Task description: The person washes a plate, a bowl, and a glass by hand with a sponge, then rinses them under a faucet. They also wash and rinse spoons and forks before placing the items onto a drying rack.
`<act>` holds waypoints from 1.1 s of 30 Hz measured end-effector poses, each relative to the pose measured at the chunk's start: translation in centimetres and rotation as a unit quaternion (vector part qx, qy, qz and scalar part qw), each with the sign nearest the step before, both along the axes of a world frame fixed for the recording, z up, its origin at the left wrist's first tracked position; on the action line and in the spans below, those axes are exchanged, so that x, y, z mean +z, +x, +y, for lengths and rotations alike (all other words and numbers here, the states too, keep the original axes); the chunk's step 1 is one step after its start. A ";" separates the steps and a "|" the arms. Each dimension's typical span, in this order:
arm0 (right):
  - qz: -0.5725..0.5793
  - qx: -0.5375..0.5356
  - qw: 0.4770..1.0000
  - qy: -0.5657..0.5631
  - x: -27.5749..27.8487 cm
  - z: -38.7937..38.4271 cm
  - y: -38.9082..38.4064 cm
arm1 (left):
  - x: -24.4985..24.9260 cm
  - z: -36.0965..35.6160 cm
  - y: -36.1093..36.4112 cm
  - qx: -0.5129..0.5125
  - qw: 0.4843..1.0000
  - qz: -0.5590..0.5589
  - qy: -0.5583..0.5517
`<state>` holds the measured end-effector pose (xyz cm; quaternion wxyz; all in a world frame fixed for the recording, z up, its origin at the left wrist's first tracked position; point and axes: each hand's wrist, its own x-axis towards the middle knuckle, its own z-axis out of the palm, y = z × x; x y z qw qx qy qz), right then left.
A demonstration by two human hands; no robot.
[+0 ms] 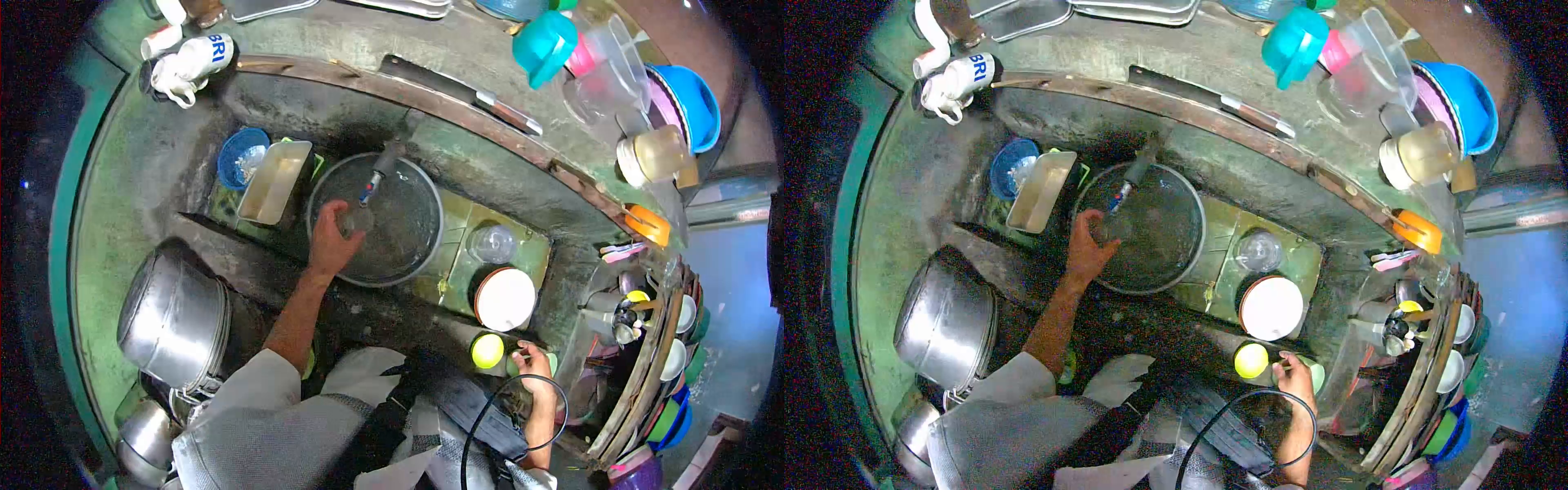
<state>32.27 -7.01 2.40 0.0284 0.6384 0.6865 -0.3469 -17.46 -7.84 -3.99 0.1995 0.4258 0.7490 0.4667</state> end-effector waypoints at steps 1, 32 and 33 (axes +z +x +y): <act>0.001 0.008 1.000 0.012 -0.4 -0.2 0.6 | 0.8 -0.1 0.2 -0.012 0.993 0.114 0.001; 0.250 0.147 0.884 0.366 7.6 2.6 1.1 | 14.2 2.3 32.5 -0.422 0.903 -0.055 0.056; 0.264 0.098 0.884 0.373 7.4 3.0 0.6 | 15.0 2.4 33.6 -0.421 0.899 -0.107 0.056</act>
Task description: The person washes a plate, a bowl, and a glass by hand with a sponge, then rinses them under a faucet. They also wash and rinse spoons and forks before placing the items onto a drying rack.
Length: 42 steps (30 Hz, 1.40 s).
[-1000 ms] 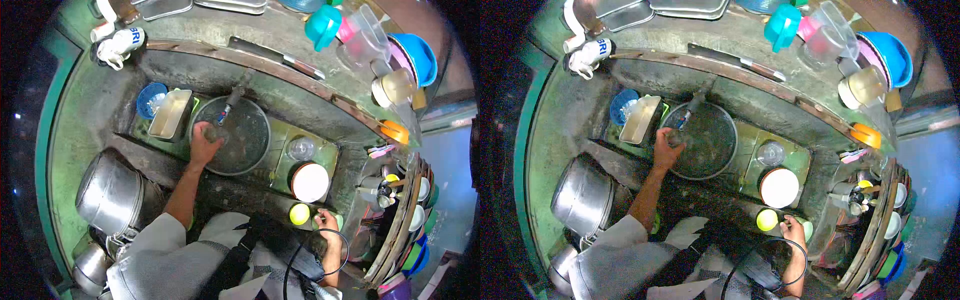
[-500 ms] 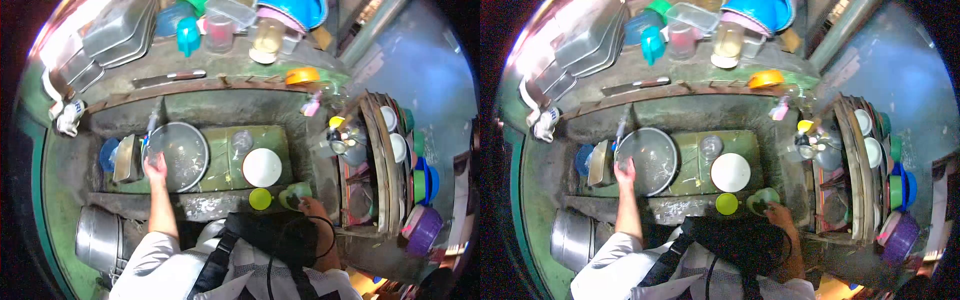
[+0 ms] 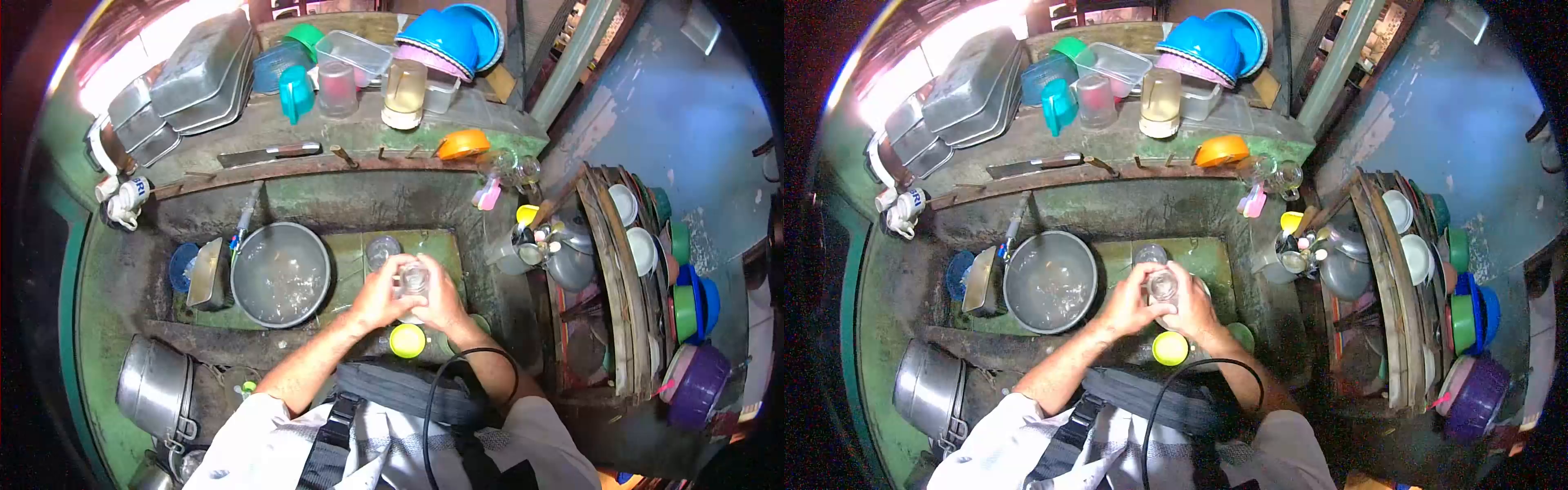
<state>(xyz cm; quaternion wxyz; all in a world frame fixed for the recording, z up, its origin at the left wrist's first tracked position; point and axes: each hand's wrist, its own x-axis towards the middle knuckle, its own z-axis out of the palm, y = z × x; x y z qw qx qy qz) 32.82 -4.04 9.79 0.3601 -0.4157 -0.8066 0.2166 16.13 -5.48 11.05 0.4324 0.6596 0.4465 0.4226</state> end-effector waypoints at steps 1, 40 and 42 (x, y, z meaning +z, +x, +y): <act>0.031 -0.040 0.999 -0.009 0.0 0.4 -0.4 | 0.6 0.1 0.5 -0.006 0.999 -0.048 -0.022; 0.141 -0.336 0.917 0.165 8.1 18.5 1.9 | -23.1 -20.8 -19.7 0.313 0.886 -0.066 -0.336; 0.182 -0.346 0.906 0.161 7.8 18.3 2.0 | -22.9 -20.9 -19.4 0.322 0.885 0.017 -0.336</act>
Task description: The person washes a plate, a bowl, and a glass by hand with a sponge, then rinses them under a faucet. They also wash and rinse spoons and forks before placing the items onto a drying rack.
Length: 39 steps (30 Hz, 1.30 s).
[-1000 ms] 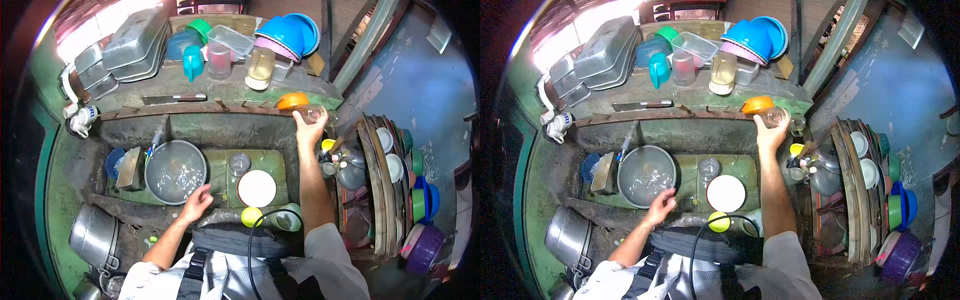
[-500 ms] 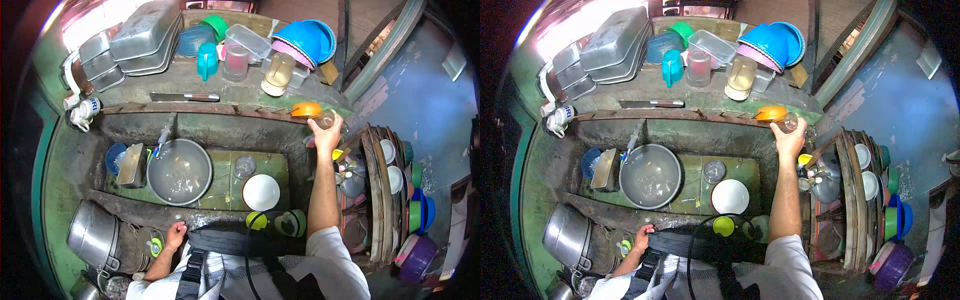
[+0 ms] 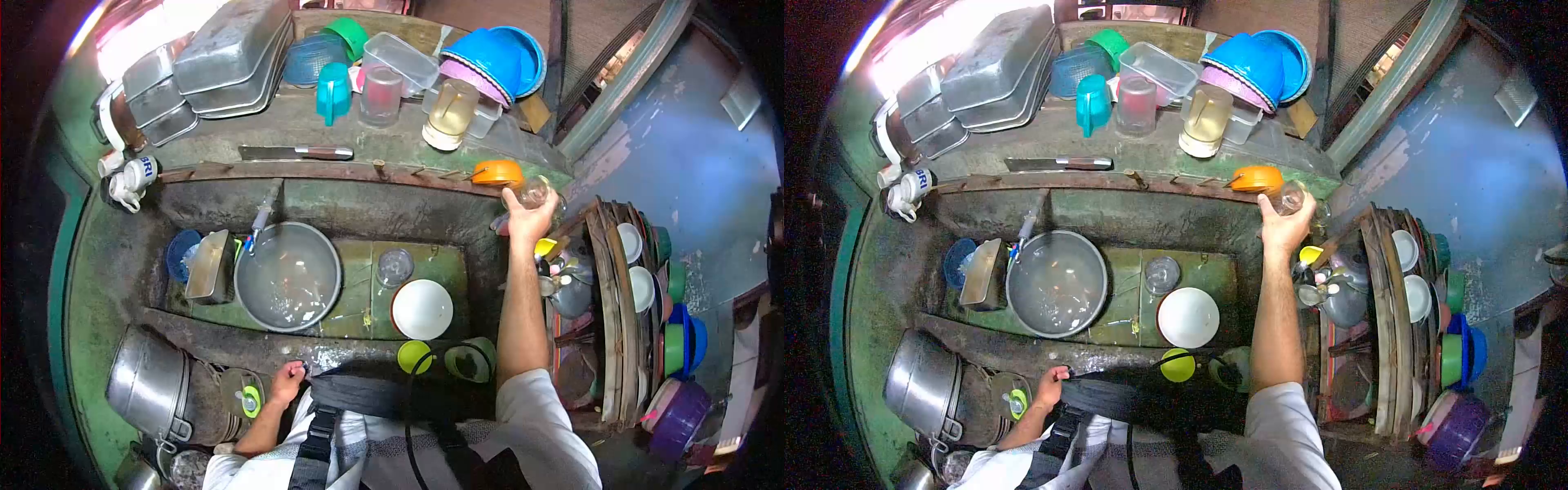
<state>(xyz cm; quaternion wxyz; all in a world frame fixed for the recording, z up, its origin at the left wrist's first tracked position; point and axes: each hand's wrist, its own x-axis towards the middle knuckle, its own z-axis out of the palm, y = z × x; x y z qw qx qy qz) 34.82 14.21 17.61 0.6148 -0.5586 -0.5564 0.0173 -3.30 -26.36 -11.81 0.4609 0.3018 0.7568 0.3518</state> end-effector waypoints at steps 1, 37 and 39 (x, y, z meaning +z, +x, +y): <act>0.040 -0.004 0.999 0.009 0.0 -0.1 -0.2 | -0.3 -0.1 -0.1 0.001 1.000 0.001 0.000; 0.281 0.160 0.924 -0.205 -10.9 -28.5 13.4 | 34.3 46.8 27.1 -0.501 0.670 0.450 0.312; 0.287 0.138 0.927 -0.200 -10.9 -29.3 14.4 | 34.5 47.3 27.7 -0.495 0.689 0.429 0.311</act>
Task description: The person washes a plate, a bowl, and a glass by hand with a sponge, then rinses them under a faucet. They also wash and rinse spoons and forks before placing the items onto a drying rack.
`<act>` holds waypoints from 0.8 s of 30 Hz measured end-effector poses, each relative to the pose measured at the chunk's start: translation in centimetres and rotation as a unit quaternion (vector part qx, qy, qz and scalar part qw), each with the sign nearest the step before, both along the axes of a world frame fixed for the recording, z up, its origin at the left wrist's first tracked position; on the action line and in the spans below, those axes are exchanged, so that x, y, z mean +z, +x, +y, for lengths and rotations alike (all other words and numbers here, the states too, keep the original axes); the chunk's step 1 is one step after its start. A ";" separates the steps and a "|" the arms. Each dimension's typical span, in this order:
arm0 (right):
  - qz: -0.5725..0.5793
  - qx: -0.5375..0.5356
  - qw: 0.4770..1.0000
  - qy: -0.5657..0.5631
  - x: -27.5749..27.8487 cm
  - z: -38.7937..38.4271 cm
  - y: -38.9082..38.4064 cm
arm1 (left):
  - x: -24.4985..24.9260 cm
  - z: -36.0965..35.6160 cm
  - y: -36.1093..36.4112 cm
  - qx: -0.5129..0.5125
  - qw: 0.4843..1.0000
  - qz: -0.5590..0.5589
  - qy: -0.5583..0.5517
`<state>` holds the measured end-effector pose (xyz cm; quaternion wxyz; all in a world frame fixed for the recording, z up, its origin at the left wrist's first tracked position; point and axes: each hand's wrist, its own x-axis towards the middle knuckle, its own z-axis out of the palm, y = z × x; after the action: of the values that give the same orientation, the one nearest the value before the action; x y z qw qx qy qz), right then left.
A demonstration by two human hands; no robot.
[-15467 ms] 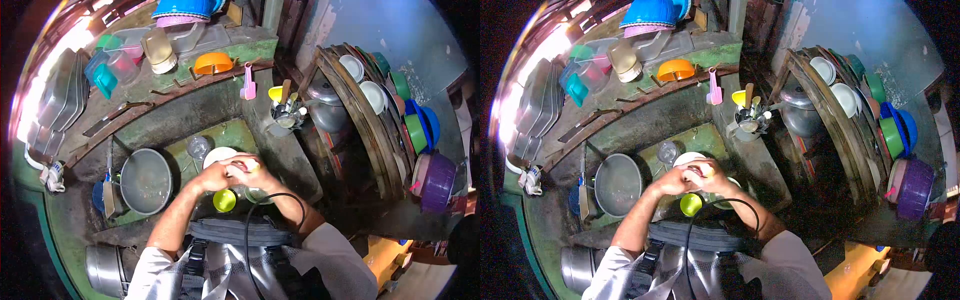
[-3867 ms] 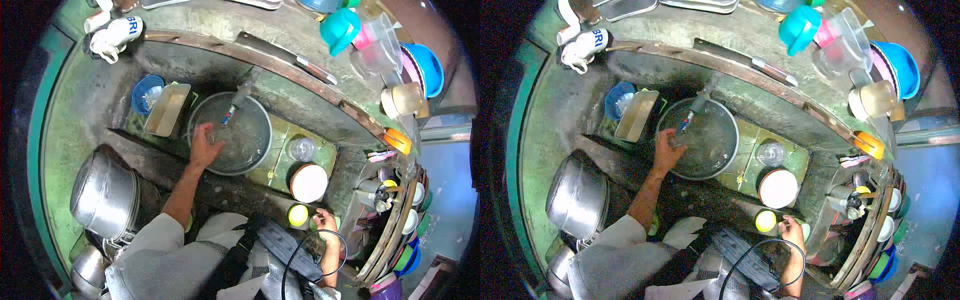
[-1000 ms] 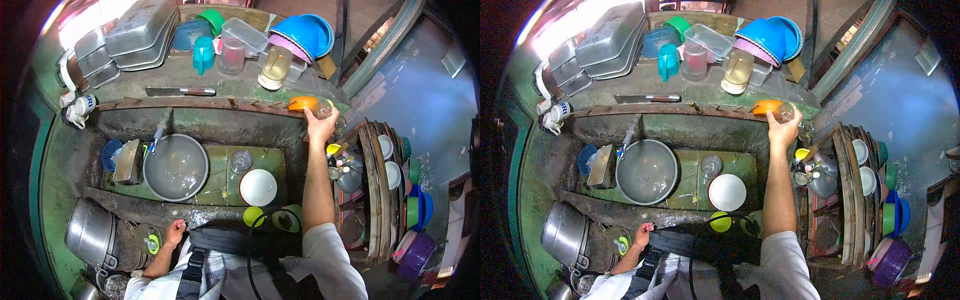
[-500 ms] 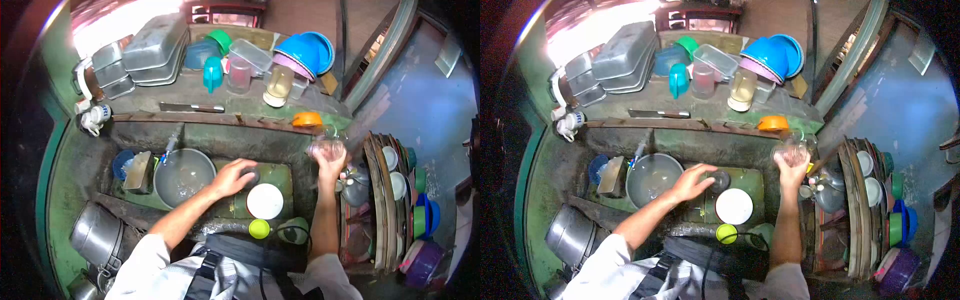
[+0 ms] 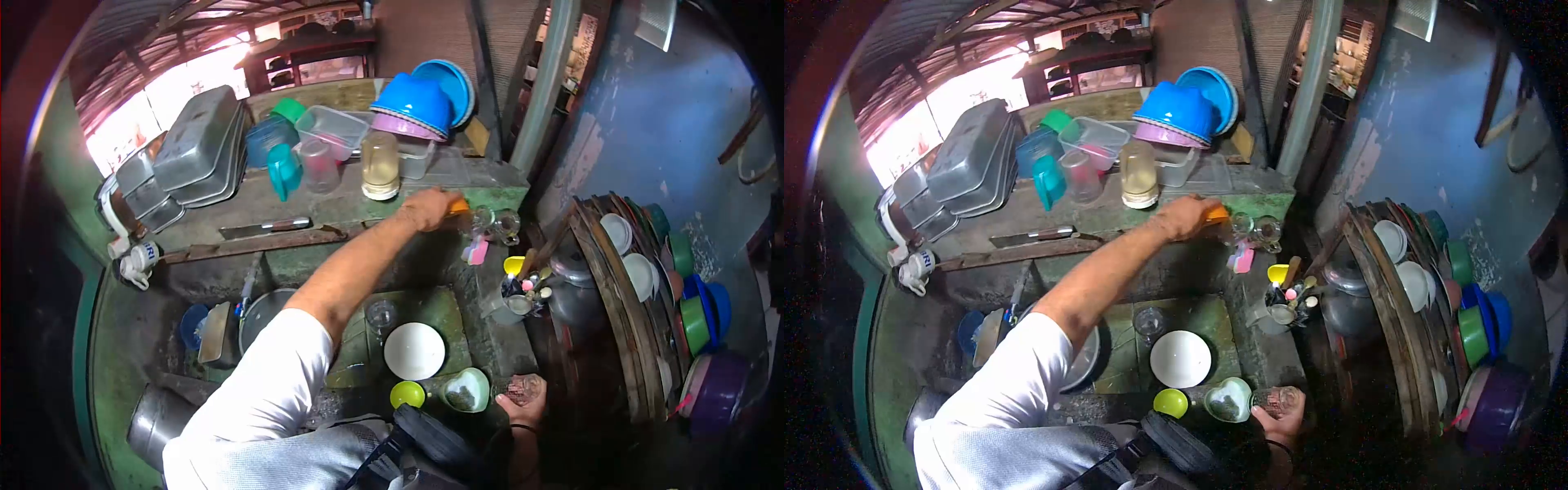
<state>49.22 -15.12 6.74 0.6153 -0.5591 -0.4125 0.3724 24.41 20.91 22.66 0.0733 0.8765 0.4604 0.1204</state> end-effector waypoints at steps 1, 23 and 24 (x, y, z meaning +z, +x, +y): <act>-0.001 -0.012 1.000 -0.021 -0.2 -0.3 0.6 | 0.6 0.2 0.0 -0.013 1.000 -0.001 0.019; 0.009 0.080 0.997 -0.009 4.6 4.2 -2.3 | 0.2 4.6 -0.7 -0.039 0.949 -0.219 0.225; -0.012 0.090 0.996 0.007 4.8 5.7 -2.5 | 0.4 1.1 -1.7 0.012 0.923 -0.319 0.216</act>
<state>46.70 -9.39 11.51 0.5781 -0.5195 -0.4711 0.4170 22.67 22.06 23.05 0.0237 0.7805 0.3860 0.4912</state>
